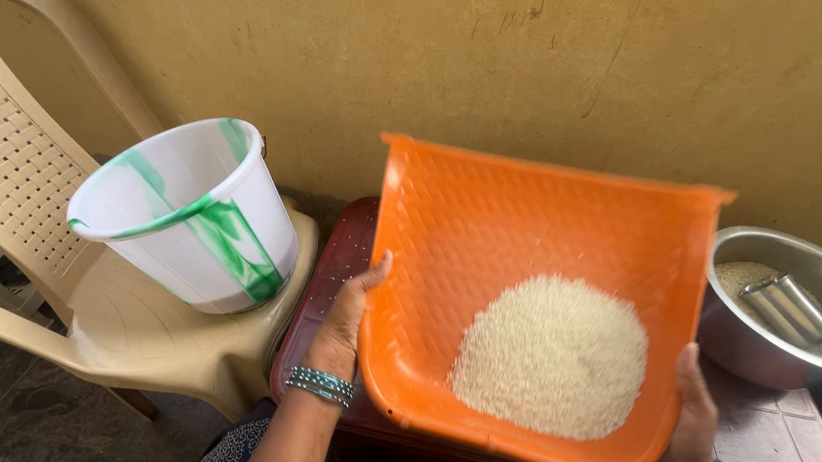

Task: The person pours rice from an orange tray into a bucket, refills the tray from a larger pot using a metal cup, and winnows the rice by tossing it in the air and picking through it by hand.

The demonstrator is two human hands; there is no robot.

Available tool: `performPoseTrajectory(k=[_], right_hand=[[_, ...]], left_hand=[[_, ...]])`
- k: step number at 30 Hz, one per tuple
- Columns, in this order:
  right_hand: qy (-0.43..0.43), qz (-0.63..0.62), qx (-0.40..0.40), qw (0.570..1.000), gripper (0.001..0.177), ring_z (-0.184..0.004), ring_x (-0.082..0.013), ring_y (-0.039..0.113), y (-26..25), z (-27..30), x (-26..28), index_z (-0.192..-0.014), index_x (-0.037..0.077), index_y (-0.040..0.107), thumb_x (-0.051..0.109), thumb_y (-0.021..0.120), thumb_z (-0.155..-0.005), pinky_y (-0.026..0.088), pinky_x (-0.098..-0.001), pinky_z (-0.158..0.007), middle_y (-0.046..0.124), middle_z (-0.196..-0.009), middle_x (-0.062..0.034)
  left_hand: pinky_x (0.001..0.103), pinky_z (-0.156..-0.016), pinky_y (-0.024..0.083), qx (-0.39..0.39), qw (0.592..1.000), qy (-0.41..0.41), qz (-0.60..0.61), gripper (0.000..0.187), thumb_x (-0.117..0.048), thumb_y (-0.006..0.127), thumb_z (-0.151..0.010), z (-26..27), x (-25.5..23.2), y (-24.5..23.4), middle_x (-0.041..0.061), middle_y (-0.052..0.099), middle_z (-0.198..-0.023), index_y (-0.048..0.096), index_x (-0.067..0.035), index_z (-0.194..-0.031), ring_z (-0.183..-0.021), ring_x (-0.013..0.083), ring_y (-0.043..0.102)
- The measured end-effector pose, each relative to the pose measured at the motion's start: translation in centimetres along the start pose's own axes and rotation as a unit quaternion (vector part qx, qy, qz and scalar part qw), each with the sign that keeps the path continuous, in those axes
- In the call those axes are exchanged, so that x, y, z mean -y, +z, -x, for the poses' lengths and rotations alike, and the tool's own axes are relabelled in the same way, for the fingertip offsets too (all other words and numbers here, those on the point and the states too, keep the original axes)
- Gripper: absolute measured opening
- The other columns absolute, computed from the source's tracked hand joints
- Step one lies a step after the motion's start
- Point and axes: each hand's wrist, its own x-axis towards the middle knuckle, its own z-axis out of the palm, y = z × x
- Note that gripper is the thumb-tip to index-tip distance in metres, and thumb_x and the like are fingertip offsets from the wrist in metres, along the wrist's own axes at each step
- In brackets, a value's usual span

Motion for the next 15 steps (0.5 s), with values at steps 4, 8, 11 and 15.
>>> performPoseTrajectory(k=[4,8,11,15], right_hand=[[-0.123,-0.028,0.196,0.972,0.067,-0.129,-0.0348,0.057,0.4,1.5,1.3,-0.159,0.005,0.037,0.047,0.043,-0.107,0.049,-0.0531,-0.103,0.051,-0.15,-0.0186],[0.068,0.024,-0.051,0.996,0.064,-0.123,-0.0276,0.053,-3.1,2.6,-4.3,-0.154,0.006,0.04,0.048,0.042,-0.106,0.043,-0.046,-0.104,0.052,-0.146,-0.0122],[0.01,0.021,-0.062,0.998,0.064,-0.134,-0.0206,0.053,-3.4,3.0,-5.5,-0.153,0.017,0.04,0.045,0.044,-0.095,0.042,-0.041,-0.109,0.053,-0.151,-0.0034],[0.056,0.034,-0.073,0.995,0.065,-0.128,-0.025,0.056,-0.7,0.8,-0.8,-0.153,0.013,0.042,0.05,0.041,-0.1,0.045,-0.0444,-0.104,0.055,-0.148,-0.008]], left_hand=[[0.051,-0.108,0.047,0.122,0.978,0.147,0.086,0.081,-0.058,0.061,-0.088,2.1,0.6,-0.5,0.019,0.057,-0.143,0.05,-0.002,-0.146,-0.129,0.0333,0.057],[0.049,-0.104,0.049,-0.005,0.989,-0.037,0.146,0.075,-0.055,0.059,-0.091,2.4,9.5,-3.8,0.019,0.061,-0.14,0.053,-0.002,-0.144,-0.125,0.0356,0.058],[0.046,-0.107,0.048,-0.043,0.989,-0.054,0.128,0.073,-0.053,0.058,-0.09,-0.2,9.5,-4.3,0.014,0.063,-0.141,0.053,-0.006,-0.145,-0.128,0.032,0.059],[0.052,-0.102,0.046,0.026,0.996,-0.004,0.084,0.079,-0.057,0.059,-0.092,-0.7,4.0,-1.0,0.021,0.061,-0.132,0.049,-0.001,-0.146,-0.117,0.0341,0.059]])
